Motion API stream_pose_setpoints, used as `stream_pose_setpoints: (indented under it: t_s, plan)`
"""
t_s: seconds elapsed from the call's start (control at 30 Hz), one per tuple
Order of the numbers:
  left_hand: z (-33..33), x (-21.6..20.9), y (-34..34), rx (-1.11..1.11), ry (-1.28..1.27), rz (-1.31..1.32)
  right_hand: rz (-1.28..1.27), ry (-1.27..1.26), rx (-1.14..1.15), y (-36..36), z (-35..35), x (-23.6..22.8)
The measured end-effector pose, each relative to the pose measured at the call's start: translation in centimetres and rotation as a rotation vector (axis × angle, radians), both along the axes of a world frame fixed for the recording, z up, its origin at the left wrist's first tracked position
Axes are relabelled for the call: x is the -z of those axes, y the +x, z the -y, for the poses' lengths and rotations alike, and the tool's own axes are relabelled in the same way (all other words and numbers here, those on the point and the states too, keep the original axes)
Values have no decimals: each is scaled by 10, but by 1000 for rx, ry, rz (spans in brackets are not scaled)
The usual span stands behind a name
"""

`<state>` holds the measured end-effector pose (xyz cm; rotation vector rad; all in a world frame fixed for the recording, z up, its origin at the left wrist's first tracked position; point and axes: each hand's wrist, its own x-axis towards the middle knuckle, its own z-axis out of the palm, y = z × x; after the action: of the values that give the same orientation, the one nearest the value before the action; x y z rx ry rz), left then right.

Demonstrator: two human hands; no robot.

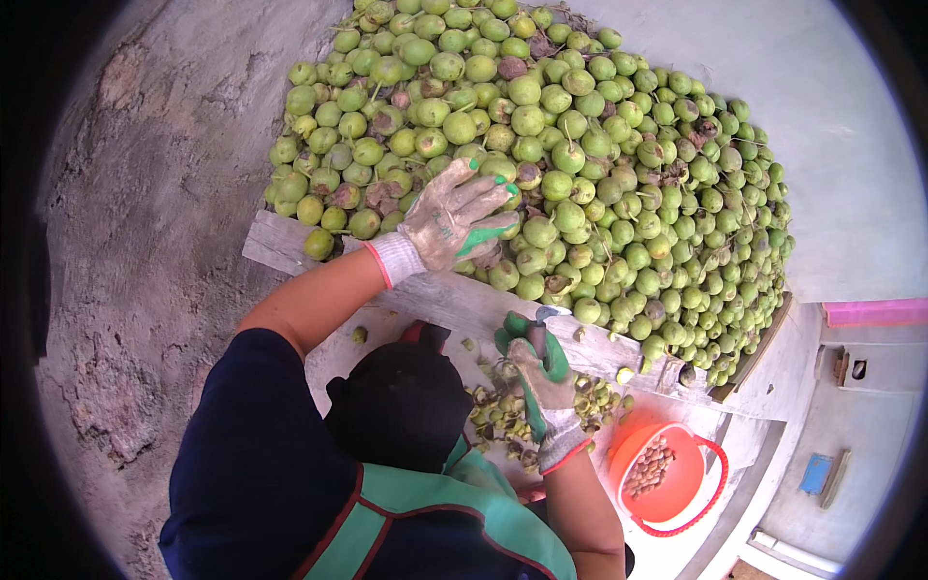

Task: The person peels the green husks from walnuts by hand using a knife and drops the nuts into a bucket.

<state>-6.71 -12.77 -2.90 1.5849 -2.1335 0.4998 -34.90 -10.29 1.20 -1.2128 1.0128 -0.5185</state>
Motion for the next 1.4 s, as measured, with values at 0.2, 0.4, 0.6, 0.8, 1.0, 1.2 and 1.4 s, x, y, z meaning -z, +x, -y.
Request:
stream_pose_setpoints:
  t_s: [0.2, 0.4, 0.6, 0.8, 1.0, 1.2, 1.4]
  plan:
    - [41, -28, 84, -263, -87, 229, 204, 151, 87, -32, 7, 41]
    - [84, -92, 161, -624, 88, 114, 45, 27, -5, 1, 2, 0]
    - [51, -150, 176, -666, -126, -659, 146, 43, 16, -9, 3, -1]
    - [-106, -42, 125, -733, -252, -375, -51, -39, 13, -39, -6, 36]
    - [-146, 17, 57, -869, 71, -337, -174, -41, -74, -33, -8, 29]
    - [-52, 6, 103, -973, -260, 8, -283, -134, -84, -23, -7, 34]
    - [27, -43, 187, -888, -286, 128, -88, 11, -30, -13, -10, 19]
